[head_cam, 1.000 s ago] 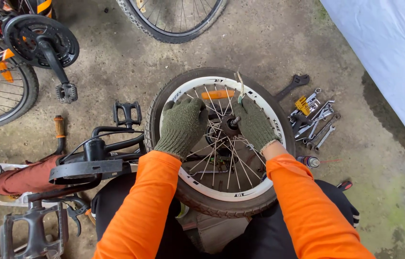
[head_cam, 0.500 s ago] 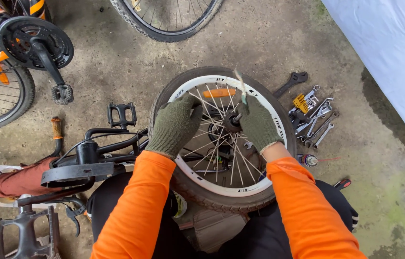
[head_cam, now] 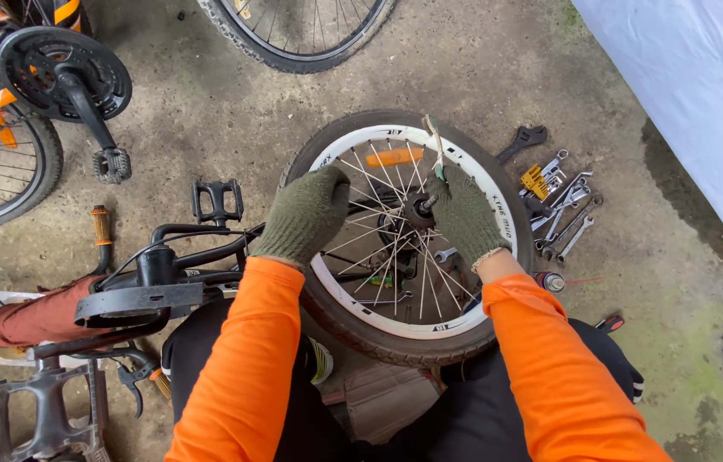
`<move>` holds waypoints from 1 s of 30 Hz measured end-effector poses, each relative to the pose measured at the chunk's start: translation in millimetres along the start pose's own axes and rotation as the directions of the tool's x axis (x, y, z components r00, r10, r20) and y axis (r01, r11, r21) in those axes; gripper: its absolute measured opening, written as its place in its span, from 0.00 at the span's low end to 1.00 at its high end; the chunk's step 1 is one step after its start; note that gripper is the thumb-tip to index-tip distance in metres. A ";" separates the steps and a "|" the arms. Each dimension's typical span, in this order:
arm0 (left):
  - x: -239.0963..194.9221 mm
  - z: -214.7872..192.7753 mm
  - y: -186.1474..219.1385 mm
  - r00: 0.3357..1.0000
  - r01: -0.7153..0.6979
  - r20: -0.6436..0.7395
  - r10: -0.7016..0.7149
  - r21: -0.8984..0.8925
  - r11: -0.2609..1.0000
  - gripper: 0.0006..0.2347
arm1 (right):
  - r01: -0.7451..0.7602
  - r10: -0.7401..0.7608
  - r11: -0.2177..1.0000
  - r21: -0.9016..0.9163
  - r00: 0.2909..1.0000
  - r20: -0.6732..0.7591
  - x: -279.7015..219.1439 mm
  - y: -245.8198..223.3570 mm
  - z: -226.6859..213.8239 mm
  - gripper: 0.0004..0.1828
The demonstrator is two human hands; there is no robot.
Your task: The person cleans a bicycle wheel using a brush and a cloth. They scrub the white rim and spokes with the brush, then wipe the rim with the cloth. The wheel is held between the legs while the person sits on the ground.
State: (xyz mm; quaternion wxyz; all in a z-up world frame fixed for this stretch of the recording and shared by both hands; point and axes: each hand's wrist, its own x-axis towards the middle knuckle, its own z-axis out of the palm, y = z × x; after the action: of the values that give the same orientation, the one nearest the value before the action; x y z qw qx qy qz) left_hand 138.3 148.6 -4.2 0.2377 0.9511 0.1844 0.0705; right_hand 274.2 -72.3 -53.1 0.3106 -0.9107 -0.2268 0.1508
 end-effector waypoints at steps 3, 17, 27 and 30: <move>-2.9 -21.6 1.5 0.993 0.036 0.117 -0.032 -0.028 0.999 0.10 | 0.025 -0.029 0.997 -0.076 0.998 -0.053 -7.2 -17.3 -3.3 0.15; 3.6 -23.5 -2.7 0.991 0.082 0.130 -0.036 -0.367 0.926 0.12 | 0.005 -0.006 1.000 -0.003 0.995 -0.103 5.6 1.9 5.4 0.14; 2.6 -22.5 13.3 0.982 0.146 0.017 -0.186 -0.689 0.710 0.09 | -0.276 0.277 0.960 0.052 0.961 -0.014 20.0 56.9 2.2 0.22; 4.0 -22.6 15.5 0.998 0.036 -0.030 -0.060 -0.517 0.856 0.06 | -0.290 0.281 0.871 0.397 0.956 0.082 4.7 23.3 -12.8 0.23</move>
State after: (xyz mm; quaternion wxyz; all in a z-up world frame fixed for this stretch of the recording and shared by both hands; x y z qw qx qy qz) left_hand 141.9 147.1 23.2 0.4810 0.8461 0.1875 0.1326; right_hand 291.0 -92.7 -58.7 0.4642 -0.8482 -0.0571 0.2486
